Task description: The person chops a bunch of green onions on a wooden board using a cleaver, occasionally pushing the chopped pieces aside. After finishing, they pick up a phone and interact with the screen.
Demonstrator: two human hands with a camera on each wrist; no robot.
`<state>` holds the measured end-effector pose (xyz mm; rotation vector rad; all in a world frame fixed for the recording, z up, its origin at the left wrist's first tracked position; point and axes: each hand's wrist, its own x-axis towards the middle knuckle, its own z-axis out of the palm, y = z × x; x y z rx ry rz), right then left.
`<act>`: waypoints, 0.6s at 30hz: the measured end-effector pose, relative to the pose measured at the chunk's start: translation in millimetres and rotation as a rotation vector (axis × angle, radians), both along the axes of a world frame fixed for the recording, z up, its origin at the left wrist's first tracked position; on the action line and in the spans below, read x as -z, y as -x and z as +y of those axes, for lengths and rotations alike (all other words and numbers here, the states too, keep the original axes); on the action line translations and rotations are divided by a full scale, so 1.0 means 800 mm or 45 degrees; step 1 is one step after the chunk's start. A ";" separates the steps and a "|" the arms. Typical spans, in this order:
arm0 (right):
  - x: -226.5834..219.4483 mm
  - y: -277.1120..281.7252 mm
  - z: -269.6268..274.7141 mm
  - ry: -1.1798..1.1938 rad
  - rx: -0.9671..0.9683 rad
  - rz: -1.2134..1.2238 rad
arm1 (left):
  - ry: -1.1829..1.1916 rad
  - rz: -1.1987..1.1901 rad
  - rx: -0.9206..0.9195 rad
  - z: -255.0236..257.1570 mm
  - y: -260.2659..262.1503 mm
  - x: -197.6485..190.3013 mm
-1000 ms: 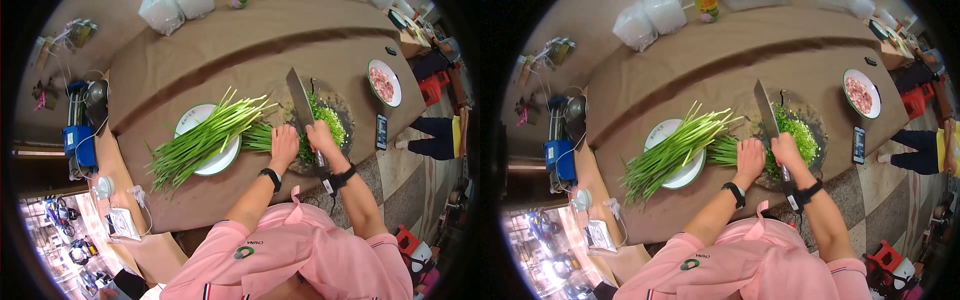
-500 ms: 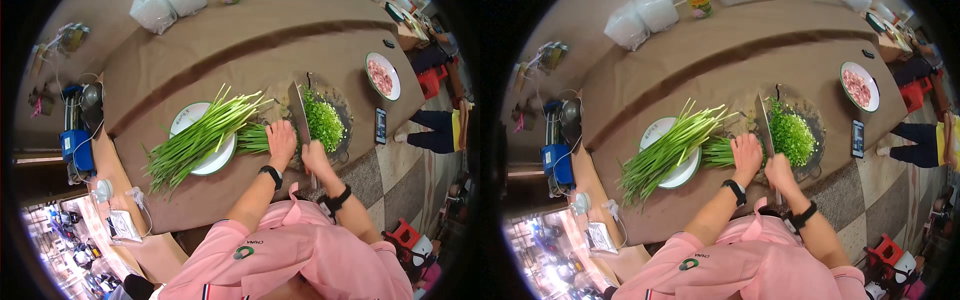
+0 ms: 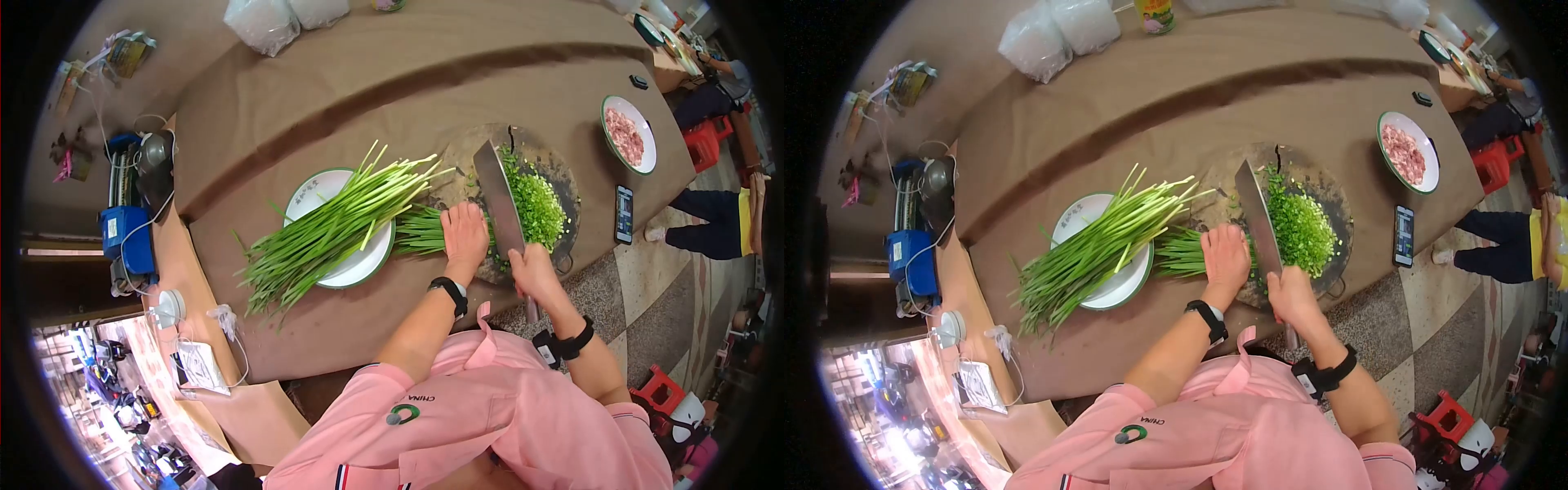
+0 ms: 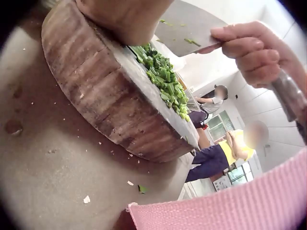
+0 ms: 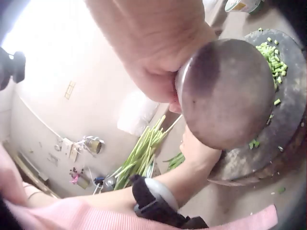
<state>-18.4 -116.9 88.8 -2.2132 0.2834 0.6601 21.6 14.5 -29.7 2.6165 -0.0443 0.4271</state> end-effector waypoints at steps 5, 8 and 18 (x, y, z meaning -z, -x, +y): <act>0.014 0.007 0.014 -0.010 0.040 0.024 | -0.001 0.046 0.001 -0.001 -0.001 0.002; 0.030 -0.007 0.031 -0.014 0.052 -0.003 | -0.077 0.025 0.028 0.000 -0.001 0.004; 0.033 -0.096 0.031 -0.034 0.069 -0.166 | -0.076 0.008 0.011 0.000 0.000 0.003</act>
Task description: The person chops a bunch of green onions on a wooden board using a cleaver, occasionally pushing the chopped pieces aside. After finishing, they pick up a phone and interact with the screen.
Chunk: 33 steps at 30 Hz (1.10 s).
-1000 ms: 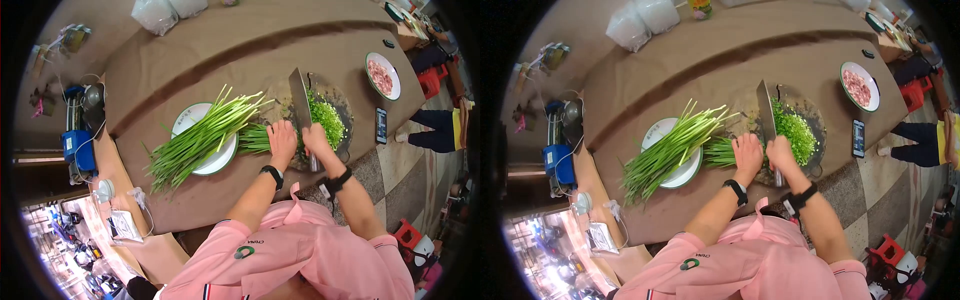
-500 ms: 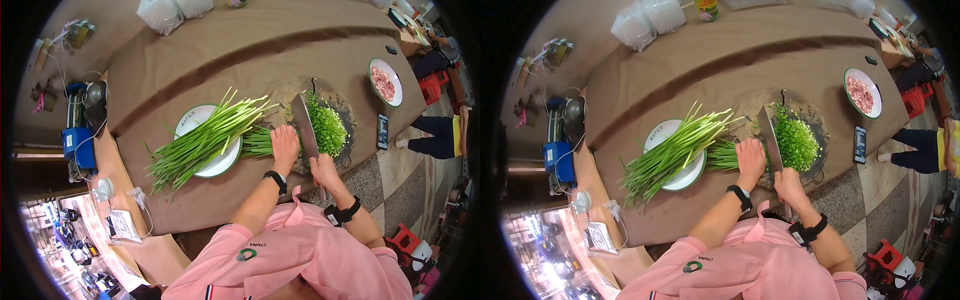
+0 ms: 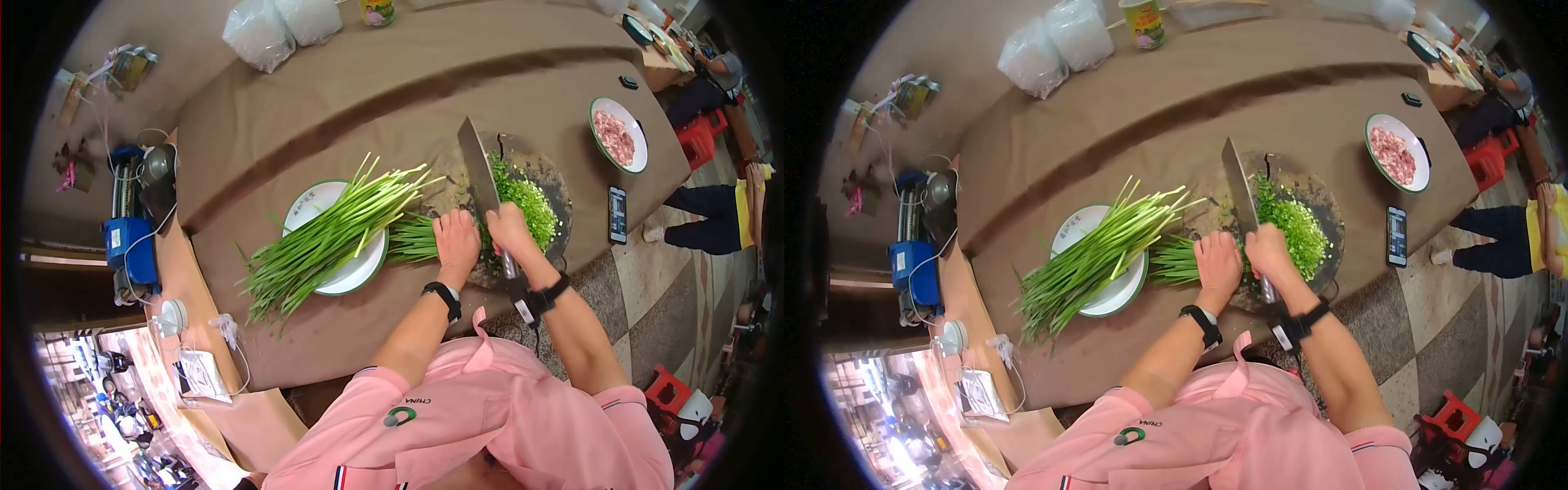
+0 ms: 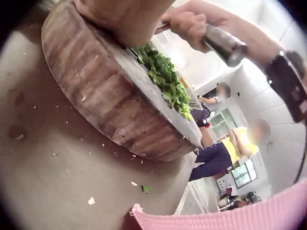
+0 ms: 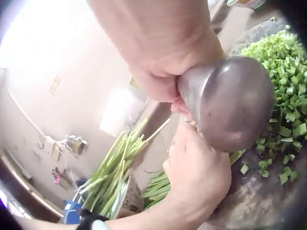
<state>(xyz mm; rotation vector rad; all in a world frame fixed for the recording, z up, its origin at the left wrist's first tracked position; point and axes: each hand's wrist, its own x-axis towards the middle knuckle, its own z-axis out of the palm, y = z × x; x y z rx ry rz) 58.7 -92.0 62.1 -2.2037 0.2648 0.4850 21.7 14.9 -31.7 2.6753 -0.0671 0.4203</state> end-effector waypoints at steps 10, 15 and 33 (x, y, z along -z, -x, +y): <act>-0.033 0.135 -0.063 -0.083 -0.038 0.103 | 0.014 -0.050 -0.205 0.011 -0.006 -0.001; -0.010 0.145 -0.065 -0.095 -0.083 0.182 | -0.002 -0.032 -0.252 0.013 -0.014 0.002; -0.037 0.094 -0.073 -0.047 -0.128 0.057 | 0.289 -0.209 -0.119 -0.007 -0.008 -0.007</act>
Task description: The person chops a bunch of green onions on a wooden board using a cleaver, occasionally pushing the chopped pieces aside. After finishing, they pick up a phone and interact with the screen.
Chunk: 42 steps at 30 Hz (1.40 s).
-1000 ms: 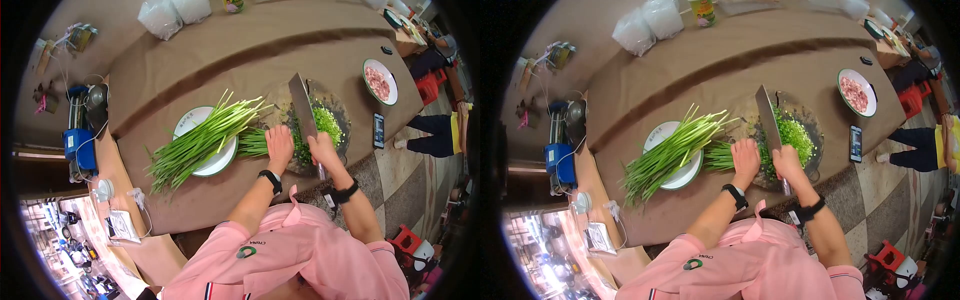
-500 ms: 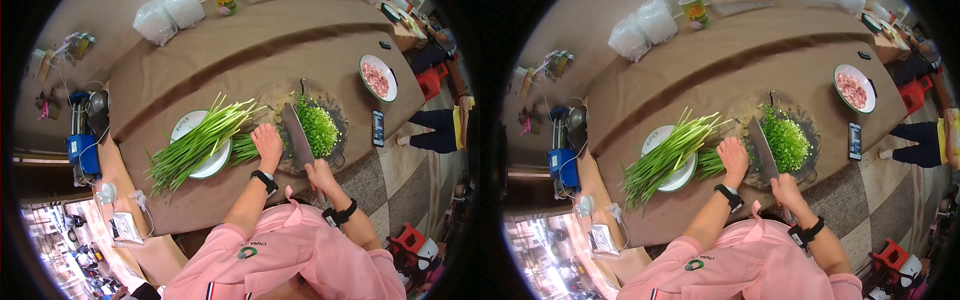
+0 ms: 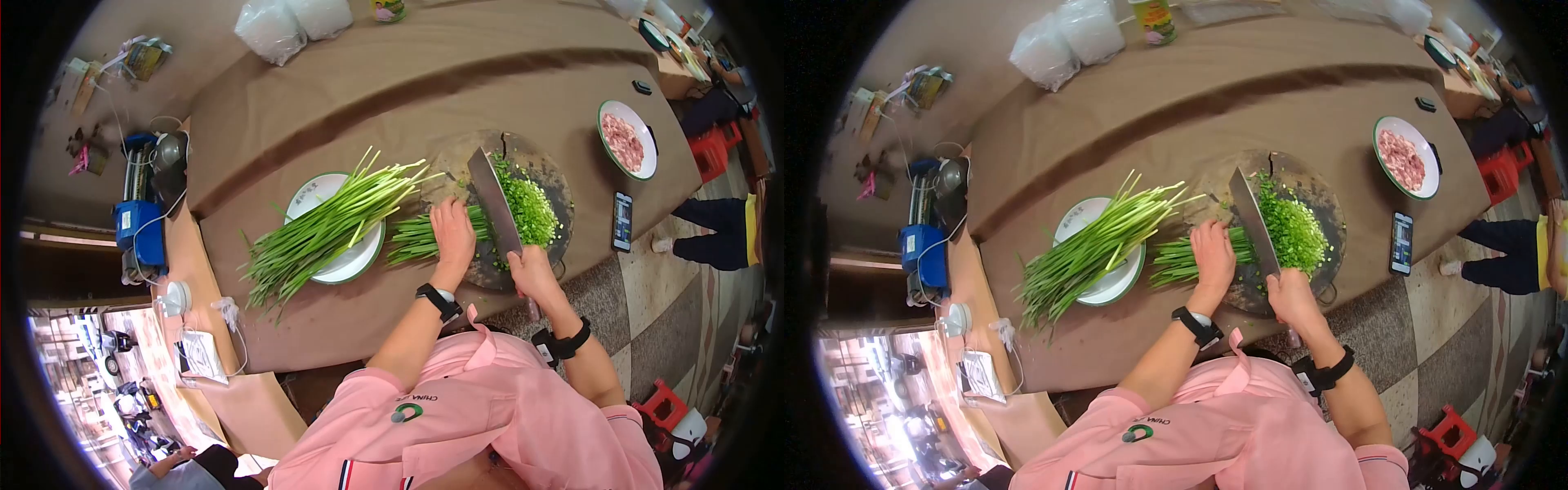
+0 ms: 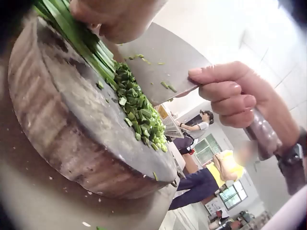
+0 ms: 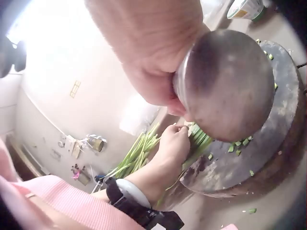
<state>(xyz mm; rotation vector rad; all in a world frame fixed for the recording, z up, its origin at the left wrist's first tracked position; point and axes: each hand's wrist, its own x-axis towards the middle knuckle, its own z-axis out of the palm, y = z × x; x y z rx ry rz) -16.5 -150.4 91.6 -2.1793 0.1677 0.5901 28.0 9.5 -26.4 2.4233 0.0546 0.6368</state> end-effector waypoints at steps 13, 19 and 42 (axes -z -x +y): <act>0.024 0.001 0.026 0.163 -0.142 -0.007 | -0.146 0.083 0.038 0.006 0.023 0.014; 0.022 -0.005 0.034 0.190 -0.196 0.029 | -0.273 0.170 0.046 0.006 0.020 0.010; 0.025 -0.020 0.029 0.218 -0.125 -0.064 | -0.096 0.122 0.192 0.009 0.027 0.020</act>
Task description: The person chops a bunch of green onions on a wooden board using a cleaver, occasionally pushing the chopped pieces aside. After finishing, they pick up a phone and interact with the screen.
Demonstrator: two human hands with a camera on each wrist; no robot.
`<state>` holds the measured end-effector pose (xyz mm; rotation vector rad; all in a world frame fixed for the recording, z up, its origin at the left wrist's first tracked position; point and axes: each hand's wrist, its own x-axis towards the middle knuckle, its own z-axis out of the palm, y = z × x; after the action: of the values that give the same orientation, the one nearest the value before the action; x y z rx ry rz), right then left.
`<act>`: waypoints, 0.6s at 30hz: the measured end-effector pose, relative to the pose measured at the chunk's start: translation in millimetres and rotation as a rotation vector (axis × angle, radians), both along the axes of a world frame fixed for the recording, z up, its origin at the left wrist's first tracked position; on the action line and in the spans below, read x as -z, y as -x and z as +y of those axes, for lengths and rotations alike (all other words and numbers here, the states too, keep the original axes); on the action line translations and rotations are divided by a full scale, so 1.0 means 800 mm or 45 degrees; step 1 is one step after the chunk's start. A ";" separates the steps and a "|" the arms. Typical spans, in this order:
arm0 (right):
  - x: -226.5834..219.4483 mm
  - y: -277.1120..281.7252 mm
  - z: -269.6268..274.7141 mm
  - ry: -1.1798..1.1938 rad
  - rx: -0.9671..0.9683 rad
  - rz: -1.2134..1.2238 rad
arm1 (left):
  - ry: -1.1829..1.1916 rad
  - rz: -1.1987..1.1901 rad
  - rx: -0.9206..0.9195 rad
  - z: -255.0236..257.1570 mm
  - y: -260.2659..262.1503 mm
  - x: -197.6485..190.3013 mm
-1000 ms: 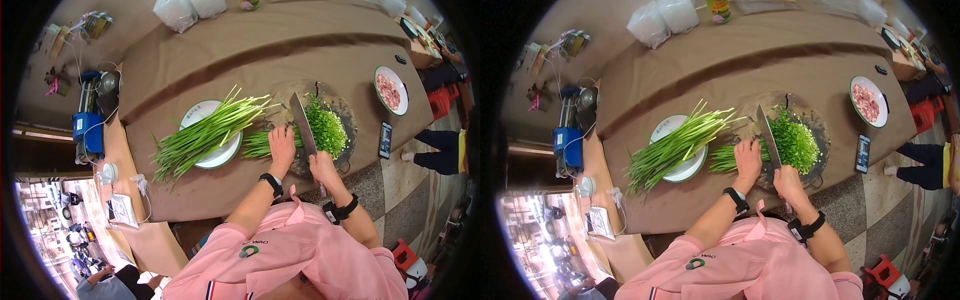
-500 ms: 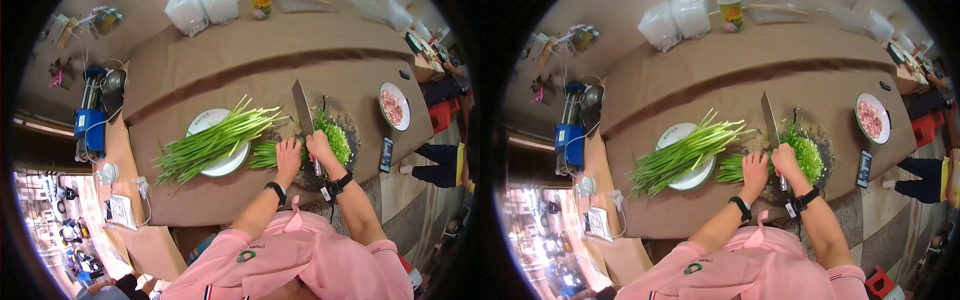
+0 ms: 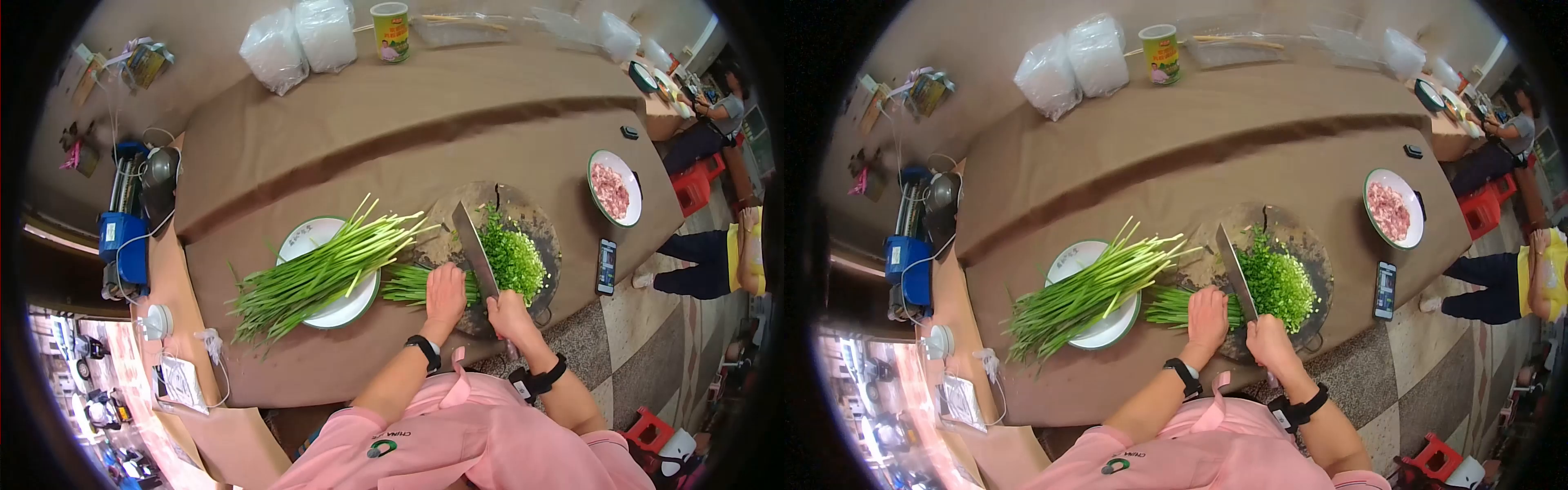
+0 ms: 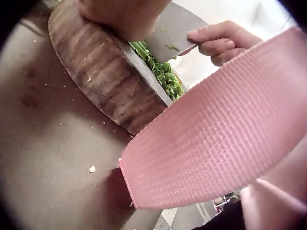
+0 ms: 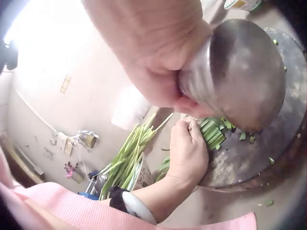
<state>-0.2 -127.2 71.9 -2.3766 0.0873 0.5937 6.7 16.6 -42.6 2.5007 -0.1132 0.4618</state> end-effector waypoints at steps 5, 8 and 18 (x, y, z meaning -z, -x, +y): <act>-0.002 -0.027 0.022 0.045 -0.059 0.030 | -0.088 0.129 0.063 0.001 -0.004 -0.021; 0.022 -0.066 0.039 -0.024 0.021 -0.012 | -0.085 0.091 0.076 0.002 -0.006 -0.021; -0.013 -0.009 -0.008 -0.280 0.280 0.149 | -0.051 0.043 -0.090 -0.004 -0.001 -0.014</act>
<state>7.3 -133.8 82.3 -2.0853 0.3152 0.6032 7.9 13.7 -31.5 2.5574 -0.0211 0.4497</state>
